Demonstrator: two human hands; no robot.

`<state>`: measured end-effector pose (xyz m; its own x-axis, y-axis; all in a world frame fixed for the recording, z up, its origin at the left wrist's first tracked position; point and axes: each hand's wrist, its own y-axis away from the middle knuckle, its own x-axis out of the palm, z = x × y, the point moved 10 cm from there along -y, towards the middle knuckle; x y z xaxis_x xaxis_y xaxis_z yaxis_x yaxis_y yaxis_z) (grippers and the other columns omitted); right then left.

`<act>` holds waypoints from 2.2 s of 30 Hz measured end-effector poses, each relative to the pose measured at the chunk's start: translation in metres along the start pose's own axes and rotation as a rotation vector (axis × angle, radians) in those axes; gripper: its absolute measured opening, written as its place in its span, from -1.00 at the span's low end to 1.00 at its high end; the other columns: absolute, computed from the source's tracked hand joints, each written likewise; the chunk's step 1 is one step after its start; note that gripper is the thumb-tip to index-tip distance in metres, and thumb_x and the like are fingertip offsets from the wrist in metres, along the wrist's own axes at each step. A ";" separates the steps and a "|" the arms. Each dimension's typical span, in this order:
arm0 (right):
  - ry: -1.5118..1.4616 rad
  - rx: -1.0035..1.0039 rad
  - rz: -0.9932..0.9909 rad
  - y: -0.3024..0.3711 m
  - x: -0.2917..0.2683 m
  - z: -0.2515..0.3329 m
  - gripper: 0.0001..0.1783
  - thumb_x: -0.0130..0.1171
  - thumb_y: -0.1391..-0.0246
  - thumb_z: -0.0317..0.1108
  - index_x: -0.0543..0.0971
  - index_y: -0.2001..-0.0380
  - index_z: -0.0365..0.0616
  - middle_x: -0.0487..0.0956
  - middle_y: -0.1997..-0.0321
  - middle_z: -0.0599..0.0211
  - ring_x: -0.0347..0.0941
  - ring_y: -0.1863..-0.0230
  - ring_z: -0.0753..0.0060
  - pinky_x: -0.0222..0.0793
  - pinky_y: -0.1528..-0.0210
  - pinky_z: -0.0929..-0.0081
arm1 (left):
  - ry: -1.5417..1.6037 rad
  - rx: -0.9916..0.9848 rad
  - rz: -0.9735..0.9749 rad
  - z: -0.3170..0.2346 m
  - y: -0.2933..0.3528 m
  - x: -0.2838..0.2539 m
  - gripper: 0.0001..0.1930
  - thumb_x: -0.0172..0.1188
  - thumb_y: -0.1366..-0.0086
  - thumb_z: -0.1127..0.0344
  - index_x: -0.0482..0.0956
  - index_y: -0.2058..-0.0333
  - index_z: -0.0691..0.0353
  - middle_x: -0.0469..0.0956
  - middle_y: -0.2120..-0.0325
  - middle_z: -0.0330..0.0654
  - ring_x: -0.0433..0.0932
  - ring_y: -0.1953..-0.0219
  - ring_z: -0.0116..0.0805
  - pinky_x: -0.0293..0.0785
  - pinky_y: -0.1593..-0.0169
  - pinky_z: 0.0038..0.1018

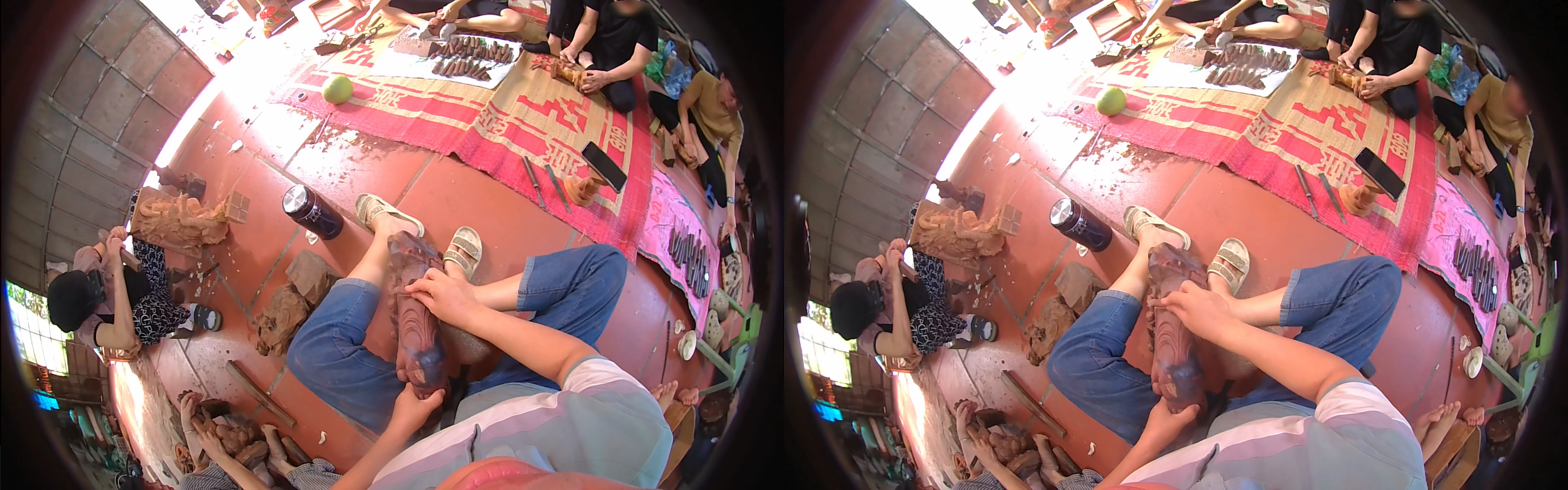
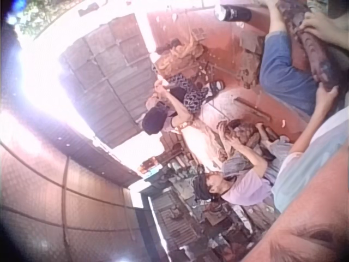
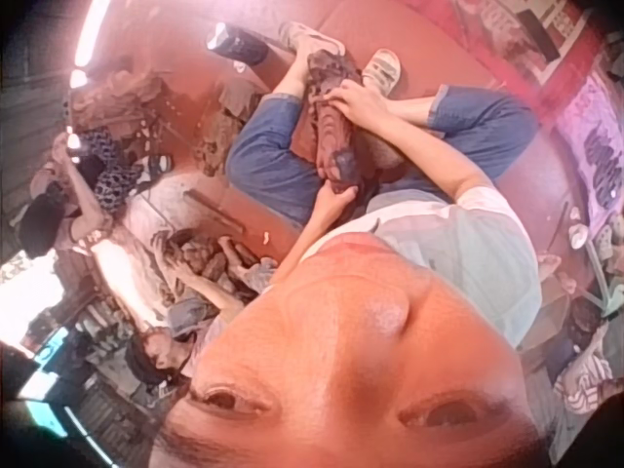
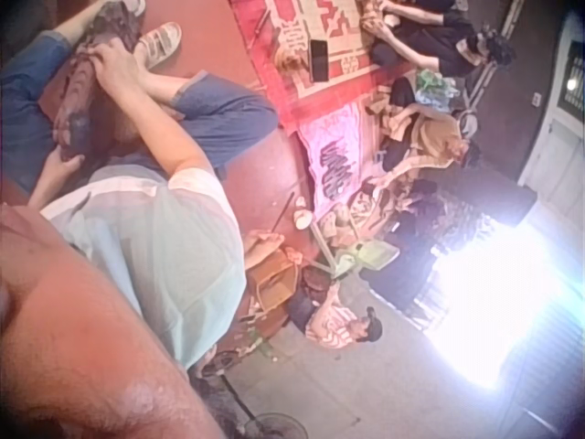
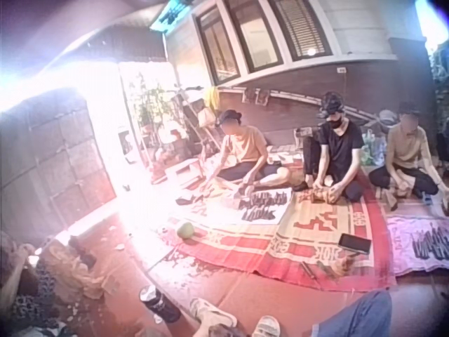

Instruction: The person sits on the floor and carves a piece of wood using a small knife. They hold the wood with one hand and carefully shape it with the other, occasionally rotating the piece to access different sides.

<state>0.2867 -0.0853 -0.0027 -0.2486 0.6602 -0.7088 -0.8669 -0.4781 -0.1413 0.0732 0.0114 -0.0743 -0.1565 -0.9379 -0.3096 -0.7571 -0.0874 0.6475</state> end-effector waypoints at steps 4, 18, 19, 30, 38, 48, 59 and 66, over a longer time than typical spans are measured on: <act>0.000 -0.033 0.043 0.013 0.000 0.009 -0.82 0.15 -0.08 -0.21 0.62 0.23 0.18 0.45 0.24 0.35 0.50 0.26 0.18 0.40 0.20 0.26 | -0.047 -0.034 0.002 -0.008 0.005 -0.001 -0.35 0.32 -0.01 -0.02 0.45 0.08 0.41 0.59 0.19 0.08 0.58 0.11 -0.12 0.43 0.02 -0.38; -0.046 -0.029 0.056 0.014 0.000 0.004 -0.84 0.18 -0.04 -0.16 0.55 0.33 0.07 0.46 0.29 0.33 0.50 0.28 0.13 0.42 0.24 0.24 | -0.039 -0.018 -0.004 0.000 0.001 -0.001 -0.33 0.31 0.00 -0.05 0.46 0.09 0.43 0.59 0.22 0.10 0.58 0.12 -0.09 0.44 0.03 -0.37; -0.008 -0.011 0.010 0.008 -0.005 -0.002 -0.83 0.18 -0.04 -0.16 0.55 0.33 0.06 0.46 0.29 0.32 0.50 0.27 0.12 0.42 0.23 0.24 | -0.043 -0.027 0.000 -0.001 0.002 -0.001 -0.33 0.31 0.00 -0.05 0.46 0.09 0.43 0.59 0.22 0.10 0.58 0.12 -0.08 0.44 0.04 -0.37; -0.235 0.043 0.148 0.018 0.008 -0.006 -0.84 0.19 -0.03 -0.19 0.57 0.37 0.00 0.47 0.32 0.22 0.47 0.24 0.09 0.38 0.18 0.24 | 0.010 -0.014 0.016 0.002 0.001 0.003 -0.35 0.32 -0.01 -0.03 0.45 0.08 0.42 0.60 0.22 0.07 0.59 0.13 -0.12 0.45 0.05 -0.37; -0.121 -0.009 0.097 0.021 0.000 0.004 -0.82 0.20 -0.03 -0.16 0.57 0.38 0.00 0.45 0.32 0.27 0.49 0.26 0.13 0.41 0.21 0.23 | -0.031 0.007 0.026 -0.006 0.000 0.001 -0.38 0.33 -0.02 -0.02 0.46 0.08 0.38 0.61 0.22 0.01 0.59 0.14 -0.19 0.44 0.04 -0.41; -0.142 0.011 0.114 0.022 0.001 0.004 -0.81 0.19 -0.03 -0.15 0.57 0.37 -0.01 0.45 0.32 0.26 0.49 0.25 0.12 0.40 0.20 0.24 | -0.021 0.046 -0.010 -0.007 0.000 0.000 -0.37 0.33 -0.02 -0.02 0.46 0.10 0.42 0.61 0.23 0.01 0.59 0.15 -0.19 0.44 0.05 -0.41; -0.145 0.025 0.111 0.023 0.000 0.004 -0.81 0.19 -0.03 -0.16 0.57 0.37 -0.02 0.45 0.32 0.26 0.50 0.27 0.12 0.40 0.21 0.24 | -0.047 0.044 -0.030 -0.002 0.000 0.000 -0.37 0.32 -0.02 -0.04 0.46 0.11 0.40 0.61 0.25 0.03 0.60 0.16 -0.15 0.44 0.06 -0.39; -0.005 -0.051 -0.030 -0.005 -0.010 -0.001 -0.83 0.17 -0.06 -0.20 0.55 0.39 -0.04 0.44 0.32 0.25 0.50 0.33 0.11 0.42 0.27 0.23 | 0.007 0.020 -0.004 0.003 0.000 0.002 -0.36 0.32 -0.02 -0.04 0.46 0.10 0.42 0.60 0.23 0.03 0.59 0.15 -0.16 0.44 0.05 -0.40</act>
<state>0.2936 -0.0900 0.0045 -0.2253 0.6777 -0.7000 -0.8507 -0.4870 -0.1978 0.0708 0.0102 -0.0767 -0.1494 -0.9399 -0.3072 -0.7699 -0.0844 0.6326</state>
